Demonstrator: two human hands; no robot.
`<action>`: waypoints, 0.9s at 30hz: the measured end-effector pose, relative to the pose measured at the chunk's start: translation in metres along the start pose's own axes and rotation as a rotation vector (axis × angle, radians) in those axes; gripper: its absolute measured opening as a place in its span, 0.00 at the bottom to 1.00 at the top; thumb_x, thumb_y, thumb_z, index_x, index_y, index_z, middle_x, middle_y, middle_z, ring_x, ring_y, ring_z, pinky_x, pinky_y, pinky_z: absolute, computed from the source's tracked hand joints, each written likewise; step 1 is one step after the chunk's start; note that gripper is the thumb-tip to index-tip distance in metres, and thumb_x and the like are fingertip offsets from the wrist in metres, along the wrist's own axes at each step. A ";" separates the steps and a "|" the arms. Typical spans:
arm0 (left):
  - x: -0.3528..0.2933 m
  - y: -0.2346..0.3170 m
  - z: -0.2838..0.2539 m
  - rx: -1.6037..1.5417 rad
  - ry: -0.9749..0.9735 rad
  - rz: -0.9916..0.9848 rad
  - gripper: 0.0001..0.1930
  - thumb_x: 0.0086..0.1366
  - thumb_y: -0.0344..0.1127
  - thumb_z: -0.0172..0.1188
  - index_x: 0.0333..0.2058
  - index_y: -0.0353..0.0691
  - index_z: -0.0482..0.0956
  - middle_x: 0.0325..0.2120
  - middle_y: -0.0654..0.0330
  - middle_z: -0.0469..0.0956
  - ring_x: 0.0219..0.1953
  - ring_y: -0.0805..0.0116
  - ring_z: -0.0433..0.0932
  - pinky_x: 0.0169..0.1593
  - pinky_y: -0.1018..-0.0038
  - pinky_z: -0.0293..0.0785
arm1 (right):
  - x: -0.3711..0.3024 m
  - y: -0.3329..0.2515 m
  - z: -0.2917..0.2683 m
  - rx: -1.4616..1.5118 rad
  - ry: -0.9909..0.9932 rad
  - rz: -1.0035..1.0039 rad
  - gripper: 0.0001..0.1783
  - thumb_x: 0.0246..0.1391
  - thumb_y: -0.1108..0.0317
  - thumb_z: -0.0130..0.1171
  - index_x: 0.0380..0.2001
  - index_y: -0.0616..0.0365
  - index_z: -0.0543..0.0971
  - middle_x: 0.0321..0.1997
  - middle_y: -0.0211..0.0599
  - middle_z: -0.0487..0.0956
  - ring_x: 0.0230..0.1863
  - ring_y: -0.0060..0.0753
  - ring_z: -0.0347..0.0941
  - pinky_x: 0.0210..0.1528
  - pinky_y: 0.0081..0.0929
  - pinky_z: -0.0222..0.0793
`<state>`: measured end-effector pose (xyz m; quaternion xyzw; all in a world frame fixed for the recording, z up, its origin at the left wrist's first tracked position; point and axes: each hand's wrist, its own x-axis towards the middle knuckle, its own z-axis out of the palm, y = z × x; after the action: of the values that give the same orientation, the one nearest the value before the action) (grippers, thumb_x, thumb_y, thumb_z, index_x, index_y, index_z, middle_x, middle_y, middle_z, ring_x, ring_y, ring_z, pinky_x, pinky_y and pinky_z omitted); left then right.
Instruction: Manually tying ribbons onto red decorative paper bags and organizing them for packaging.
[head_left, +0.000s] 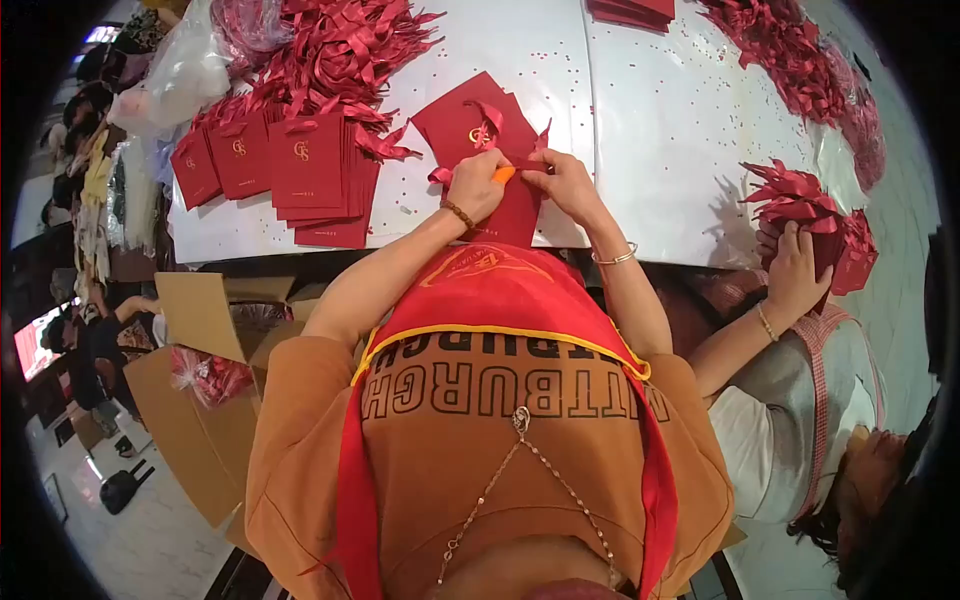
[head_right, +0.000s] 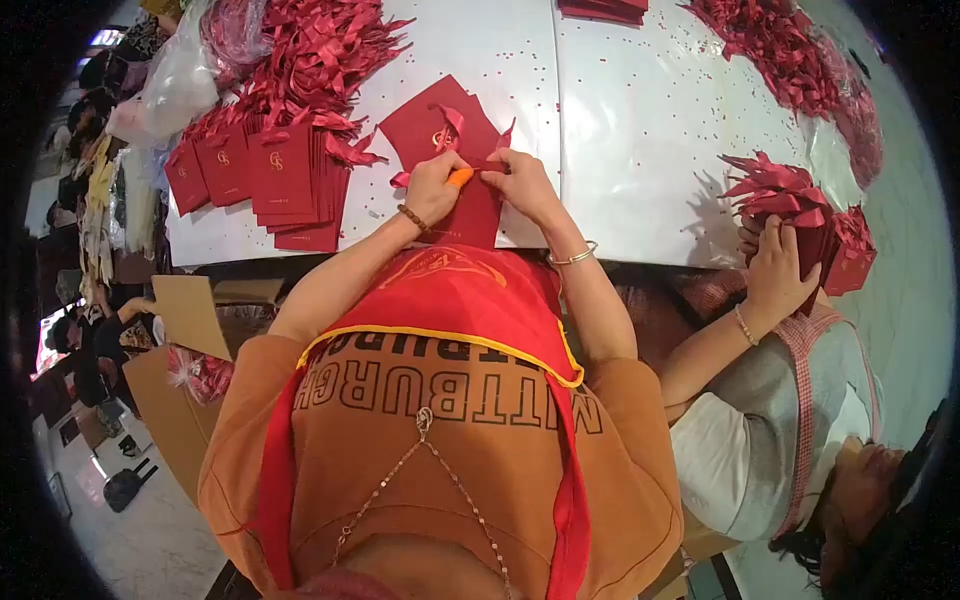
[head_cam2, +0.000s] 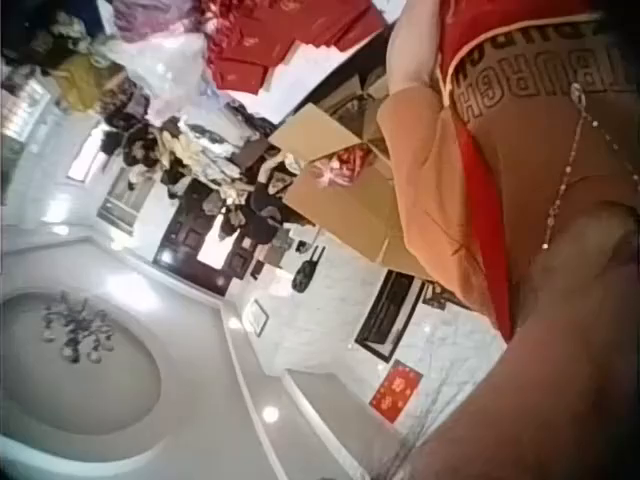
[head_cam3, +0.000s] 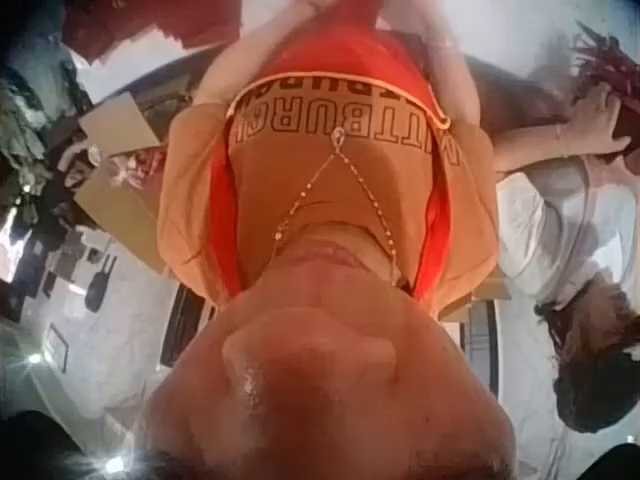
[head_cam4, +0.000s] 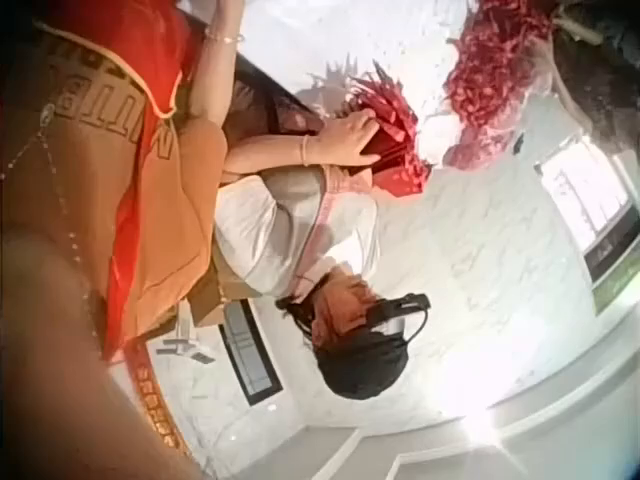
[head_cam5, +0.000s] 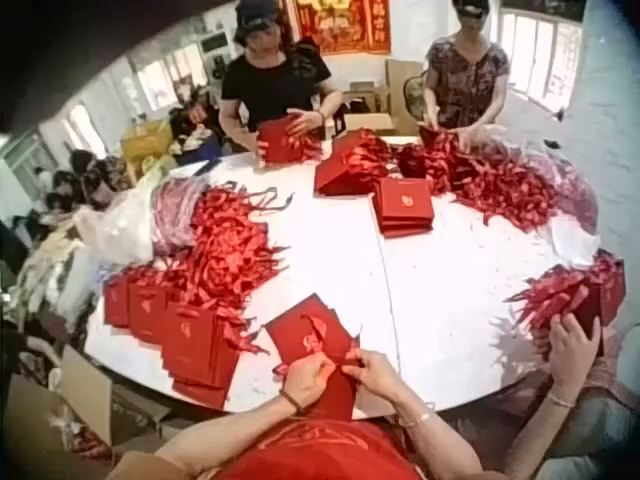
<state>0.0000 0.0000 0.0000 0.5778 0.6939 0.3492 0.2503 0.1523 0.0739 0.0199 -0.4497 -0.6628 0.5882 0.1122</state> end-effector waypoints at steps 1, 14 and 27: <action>0.000 0.003 -0.001 -0.045 -0.021 -0.065 0.07 0.54 0.33 0.55 0.29 0.36 0.74 0.24 0.49 0.75 0.28 0.55 0.76 0.31 0.65 0.69 | -0.001 0.000 0.000 0.016 0.017 -0.012 0.11 0.47 0.72 0.57 0.36 0.62 0.76 0.23 0.34 0.77 0.21 0.23 0.70 0.26 0.21 0.66; 0.000 0.006 0.003 0.257 0.045 0.235 0.05 0.48 0.28 0.53 0.25 0.37 0.67 0.21 0.52 0.71 0.24 0.51 0.73 0.27 0.59 0.69 | -0.003 0.009 0.012 0.123 0.103 -0.071 0.13 0.46 0.72 0.58 0.37 0.65 0.76 0.30 0.41 0.78 0.27 0.25 0.72 0.31 0.22 0.67; 0.036 0.020 -0.043 0.332 -0.409 -0.123 0.10 0.53 0.41 0.51 0.30 0.45 0.78 0.27 0.56 0.77 0.33 0.59 0.75 0.39 0.61 0.63 | -0.018 -0.007 0.019 -0.159 0.166 -0.284 0.12 0.46 0.72 0.57 0.36 0.58 0.74 0.32 0.48 0.76 0.32 0.48 0.73 0.34 0.32 0.68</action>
<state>-0.0271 0.0282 0.0446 0.6264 0.7103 0.0908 0.3080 0.1466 0.0484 0.0273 -0.4059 -0.7526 0.4729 0.2126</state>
